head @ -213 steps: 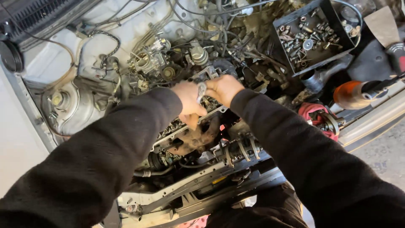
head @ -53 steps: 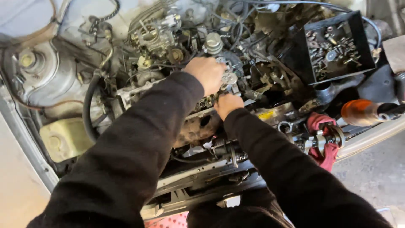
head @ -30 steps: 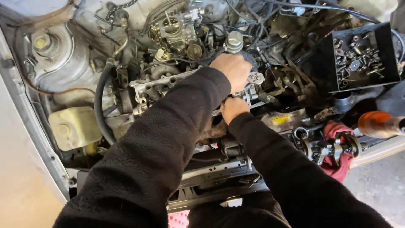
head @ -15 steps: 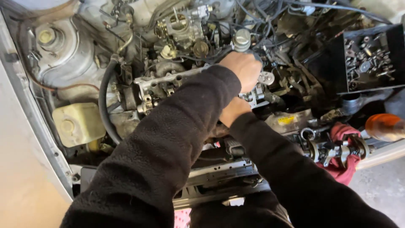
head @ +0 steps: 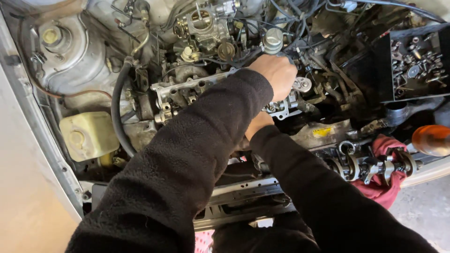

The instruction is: The person installs a camshaft into the engine cylinder head, aligning it with the cam lobes. They then use a torque wrench to tighten the camshaft bolts in sequence.

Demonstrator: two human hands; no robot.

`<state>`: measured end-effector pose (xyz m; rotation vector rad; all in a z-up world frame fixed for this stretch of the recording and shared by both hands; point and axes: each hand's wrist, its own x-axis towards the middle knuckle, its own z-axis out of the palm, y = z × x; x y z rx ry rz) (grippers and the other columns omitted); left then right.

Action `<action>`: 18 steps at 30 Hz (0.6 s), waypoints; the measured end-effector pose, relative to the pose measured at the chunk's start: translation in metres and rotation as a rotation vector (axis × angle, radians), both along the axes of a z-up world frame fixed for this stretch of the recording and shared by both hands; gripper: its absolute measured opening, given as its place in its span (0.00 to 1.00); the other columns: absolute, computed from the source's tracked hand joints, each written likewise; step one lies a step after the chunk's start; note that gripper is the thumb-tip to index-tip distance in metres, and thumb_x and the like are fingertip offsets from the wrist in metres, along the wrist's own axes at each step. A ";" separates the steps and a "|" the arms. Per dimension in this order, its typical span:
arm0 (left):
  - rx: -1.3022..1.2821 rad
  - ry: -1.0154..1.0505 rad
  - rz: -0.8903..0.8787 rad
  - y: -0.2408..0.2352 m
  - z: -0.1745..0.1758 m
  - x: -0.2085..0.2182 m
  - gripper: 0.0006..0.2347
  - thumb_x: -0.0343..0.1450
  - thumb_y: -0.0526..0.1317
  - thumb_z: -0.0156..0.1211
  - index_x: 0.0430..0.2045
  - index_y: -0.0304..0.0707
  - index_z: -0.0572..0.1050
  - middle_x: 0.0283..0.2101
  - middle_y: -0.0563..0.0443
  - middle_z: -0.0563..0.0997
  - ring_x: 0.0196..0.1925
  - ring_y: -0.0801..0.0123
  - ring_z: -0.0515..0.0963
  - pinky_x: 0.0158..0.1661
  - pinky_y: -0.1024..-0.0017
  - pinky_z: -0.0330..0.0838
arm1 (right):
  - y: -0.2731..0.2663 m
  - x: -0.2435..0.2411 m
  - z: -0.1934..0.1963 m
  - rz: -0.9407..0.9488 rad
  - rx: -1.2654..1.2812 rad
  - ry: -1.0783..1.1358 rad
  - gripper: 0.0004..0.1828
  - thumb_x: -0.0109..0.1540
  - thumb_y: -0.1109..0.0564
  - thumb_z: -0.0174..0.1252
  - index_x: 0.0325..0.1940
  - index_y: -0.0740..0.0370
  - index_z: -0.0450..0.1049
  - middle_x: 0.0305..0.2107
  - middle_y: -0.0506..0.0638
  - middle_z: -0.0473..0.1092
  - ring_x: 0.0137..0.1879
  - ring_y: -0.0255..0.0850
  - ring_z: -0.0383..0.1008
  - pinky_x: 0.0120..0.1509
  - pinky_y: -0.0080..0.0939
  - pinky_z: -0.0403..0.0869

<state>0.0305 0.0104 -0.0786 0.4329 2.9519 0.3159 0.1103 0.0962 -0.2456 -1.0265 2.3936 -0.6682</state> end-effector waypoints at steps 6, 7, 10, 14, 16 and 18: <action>-0.054 -0.114 0.005 0.002 0.007 -0.004 0.05 0.64 0.34 0.58 0.21 0.33 0.81 0.28 0.37 0.83 0.29 0.49 0.84 0.32 0.55 0.78 | -0.012 0.020 -0.012 0.160 -0.107 0.108 0.31 0.67 0.39 0.46 0.69 0.57 0.66 0.68 0.59 0.62 0.74 0.55 0.57 0.74 0.52 0.57; -0.037 -0.076 -0.008 0.001 0.006 -0.003 0.05 0.63 0.35 0.59 0.21 0.33 0.81 0.27 0.37 0.83 0.29 0.49 0.84 0.31 0.55 0.78 | -0.015 0.025 -0.008 0.134 -0.105 0.078 0.33 0.67 0.38 0.47 0.71 0.57 0.63 0.69 0.59 0.58 0.75 0.55 0.53 0.76 0.51 0.52; -0.024 -0.046 -0.018 0.000 0.006 -0.001 0.05 0.63 0.35 0.60 0.22 0.32 0.81 0.27 0.37 0.83 0.28 0.48 0.84 0.30 0.54 0.78 | -0.021 0.030 0.017 0.101 -0.050 0.016 0.36 0.65 0.37 0.48 0.74 0.56 0.60 0.72 0.57 0.54 0.78 0.53 0.48 0.78 0.49 0.48; -0.016 -0.058 -0.001 -0.003 0.006 -0.004 0.05 0.63 0.35 0.60 0.22 0.34 0.81 0.27 0.36 0.83 0.28 0.48 0.84 0.31 0.54 0.78 | -0.023 0.032 -0.019 0.057 -0.015 -0.050 0.36 0.65 0.36 0.46 0.74 0.52 0.61 0.73 0.53 0.55 0.80 0.51 0.49 0.80 0.46 0.48; -0.006 -0.046 0.005 0.000 -0.001 -0.003 0.05 0.63 0.35 0.60 0.22 0.34 0.82 0.27 0.37 0.83 0.29 0.48 0.84 0.31 0.54 0.78 | -0.021 0.029 0.012 0.097 0.028 -0.058 0.36 0.65 0.35 0.48 0.73 0.52 0.61 0.73 0.54 0.56 0.80 0.51 0.49 0.80 0.46 0.48; -0.002 -0.028 0.007 0.001 -0.001 -0.002 0.05 0.64 0.36 0.60 0.23 0.34 0.82 0.27 0.37 0.83 0.29 0.48 0.84 0.32 0.54 0.78 | -0.017 0.020 0.037 0.132 0.063 -0.060 0.36 0.65 0.35 0.49 0.73 0.52 0.62 0.73 0.54 0.56 0.80 0.51 0.48 0.80 0.46 0.48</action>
